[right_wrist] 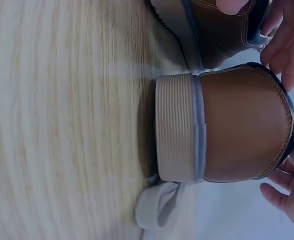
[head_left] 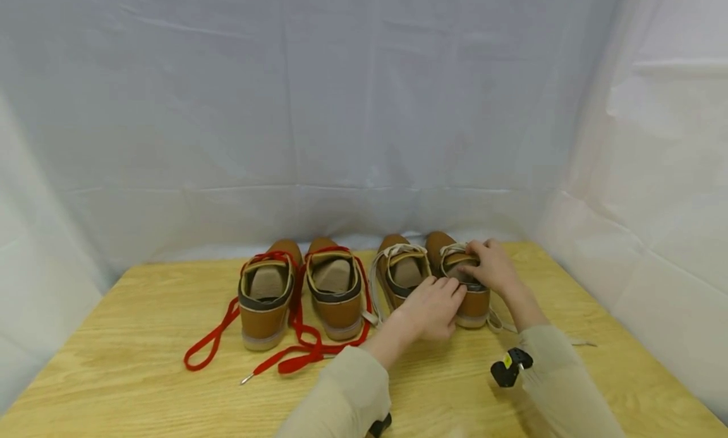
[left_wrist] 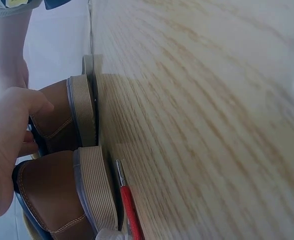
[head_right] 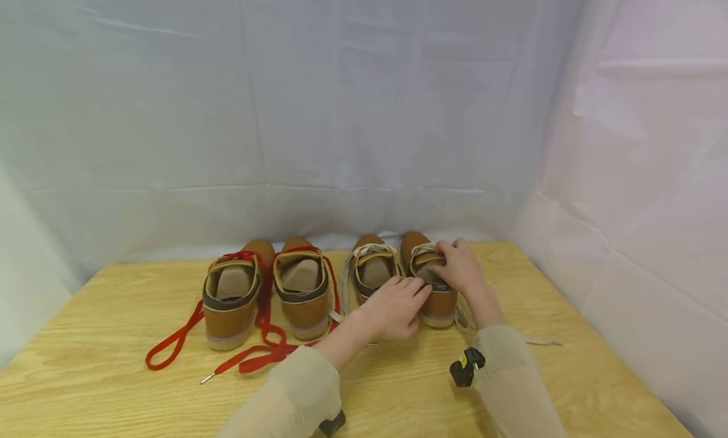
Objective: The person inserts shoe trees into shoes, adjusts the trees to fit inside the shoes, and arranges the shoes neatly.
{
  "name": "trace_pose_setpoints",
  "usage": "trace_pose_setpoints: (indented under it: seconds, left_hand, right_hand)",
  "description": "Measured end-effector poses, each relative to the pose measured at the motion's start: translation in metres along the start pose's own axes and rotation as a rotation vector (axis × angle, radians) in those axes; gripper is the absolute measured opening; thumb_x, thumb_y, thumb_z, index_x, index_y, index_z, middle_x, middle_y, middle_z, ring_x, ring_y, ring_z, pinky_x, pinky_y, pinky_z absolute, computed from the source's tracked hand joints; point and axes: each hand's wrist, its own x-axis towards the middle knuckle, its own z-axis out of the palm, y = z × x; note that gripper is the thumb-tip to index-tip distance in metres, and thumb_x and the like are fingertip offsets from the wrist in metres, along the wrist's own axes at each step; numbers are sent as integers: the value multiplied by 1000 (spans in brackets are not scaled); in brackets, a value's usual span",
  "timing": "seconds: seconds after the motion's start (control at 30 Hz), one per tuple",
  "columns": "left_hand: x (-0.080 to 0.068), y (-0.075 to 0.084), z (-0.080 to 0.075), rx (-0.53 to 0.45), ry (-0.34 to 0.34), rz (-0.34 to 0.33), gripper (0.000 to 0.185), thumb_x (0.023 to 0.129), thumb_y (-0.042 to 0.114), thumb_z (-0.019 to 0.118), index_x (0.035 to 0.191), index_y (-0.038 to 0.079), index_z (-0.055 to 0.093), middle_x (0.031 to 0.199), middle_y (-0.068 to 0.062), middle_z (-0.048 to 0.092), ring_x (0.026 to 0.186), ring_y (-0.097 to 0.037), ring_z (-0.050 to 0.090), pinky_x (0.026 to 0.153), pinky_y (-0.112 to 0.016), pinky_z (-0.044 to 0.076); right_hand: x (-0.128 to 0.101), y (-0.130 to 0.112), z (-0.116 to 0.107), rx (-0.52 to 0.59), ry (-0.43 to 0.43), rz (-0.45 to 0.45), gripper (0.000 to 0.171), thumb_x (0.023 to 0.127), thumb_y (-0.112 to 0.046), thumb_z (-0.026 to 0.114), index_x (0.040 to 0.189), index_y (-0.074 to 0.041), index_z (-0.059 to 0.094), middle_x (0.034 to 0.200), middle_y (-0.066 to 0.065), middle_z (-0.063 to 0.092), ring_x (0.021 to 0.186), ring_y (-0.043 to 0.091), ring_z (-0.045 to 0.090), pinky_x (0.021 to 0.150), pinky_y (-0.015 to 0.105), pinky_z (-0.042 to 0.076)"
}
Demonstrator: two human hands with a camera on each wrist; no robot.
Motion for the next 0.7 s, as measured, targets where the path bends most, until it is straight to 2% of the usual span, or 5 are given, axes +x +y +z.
trace_pose_setpoints:
  seconds: [0.13, 0.3, 0.5, 0.7]
  left_hand:
    - [0, -2, 0, 5, 0, -8, 61, 90, 44, 50, 141, 13, 38, 133, -2, 42, 120, -16, 43, 99, -32, 33]
    - [1, -3, 0, 8, -9, -13, 61, 90, 44, 50, 141, 14, 37, 134, -1, 41, 121, -16, 42, 100, -32, 32]
    - [1, 0, -1, 4, -28, -21, 60, 91, 48, 48, 141, 17, 38, 135, 0, 41, 123, -16, 40, 100, -32, 32]
    - [-5, 2, -3, -54, -55, -12, 57, 93, 46, 45, 142, 19, 36, 134, 1, 42, 125, -16, 38, 103, -34, 30]
  right_hand:
    - [0, -5, -4, -79, 1, -21, 33, 82, -22, 71, 108, -4, 61, 96, 17, 49, 81, 30, 48, 65, 42, 41]
    - [0, -9, -8, -136, -17, -12, 35, 83, -25, 70, 111, -5, 60, 101, 19, 50, 87, 36, 50, 69, 50, 40]
    - [-1, -6, -7, -106, -21, 22, 36, 87, -27, 65, 115, -4, 60, 102, 19, 49, 91, 36, 49, 76, 55, 37]
    - [-6, -3, -5, -80, -15, 25, 39, 93, -31, 55, 118, -2, 60, 104, 20, 51, 93, 36, 49, 73, 54, 39]
